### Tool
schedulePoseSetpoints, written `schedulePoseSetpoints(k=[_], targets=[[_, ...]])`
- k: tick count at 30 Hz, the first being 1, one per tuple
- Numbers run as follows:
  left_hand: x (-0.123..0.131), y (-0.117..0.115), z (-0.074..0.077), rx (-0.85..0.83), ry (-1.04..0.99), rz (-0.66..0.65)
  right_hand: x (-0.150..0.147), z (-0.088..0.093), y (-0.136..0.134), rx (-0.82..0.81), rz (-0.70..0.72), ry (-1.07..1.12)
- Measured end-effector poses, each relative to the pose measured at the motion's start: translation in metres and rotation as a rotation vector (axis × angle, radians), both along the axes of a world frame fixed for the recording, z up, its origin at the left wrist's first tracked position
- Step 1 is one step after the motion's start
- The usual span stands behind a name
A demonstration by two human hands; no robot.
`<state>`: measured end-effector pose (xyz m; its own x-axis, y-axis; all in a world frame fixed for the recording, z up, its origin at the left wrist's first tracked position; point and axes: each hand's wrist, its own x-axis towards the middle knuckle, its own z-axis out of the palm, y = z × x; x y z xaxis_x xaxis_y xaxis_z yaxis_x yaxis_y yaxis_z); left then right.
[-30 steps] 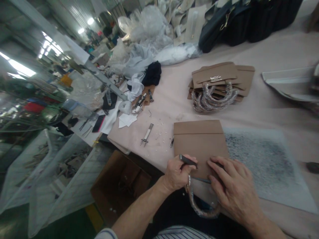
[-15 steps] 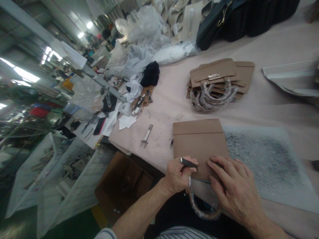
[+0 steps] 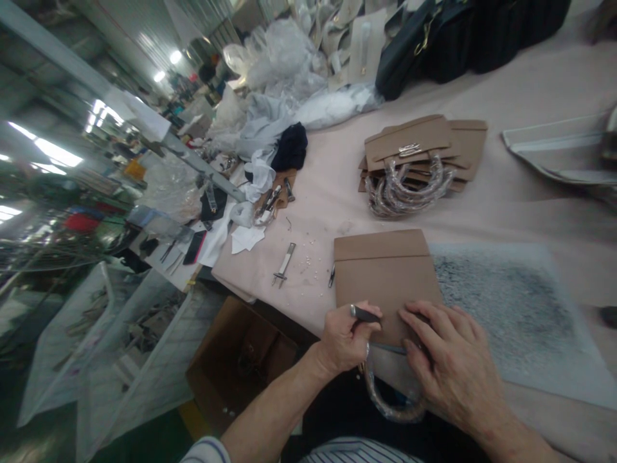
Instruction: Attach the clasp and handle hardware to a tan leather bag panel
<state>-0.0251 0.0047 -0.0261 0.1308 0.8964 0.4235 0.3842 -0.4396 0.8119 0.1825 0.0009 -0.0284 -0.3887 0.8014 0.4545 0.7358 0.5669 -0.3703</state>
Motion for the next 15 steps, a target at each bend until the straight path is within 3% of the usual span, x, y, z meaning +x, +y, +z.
schedulePoseSetpoints(k=[7,15], targets=[[0.0017,-0.0044,0.0009,0.154,0.078,-0.035,0.0,0.0001,0.0002,0.018,0.01,-0.003],[0.0053,-0.0021,0.0046,0.012,0.005,0.038,0.0005,-0.0017,-0.0007,0.003,0.004,0.007]])
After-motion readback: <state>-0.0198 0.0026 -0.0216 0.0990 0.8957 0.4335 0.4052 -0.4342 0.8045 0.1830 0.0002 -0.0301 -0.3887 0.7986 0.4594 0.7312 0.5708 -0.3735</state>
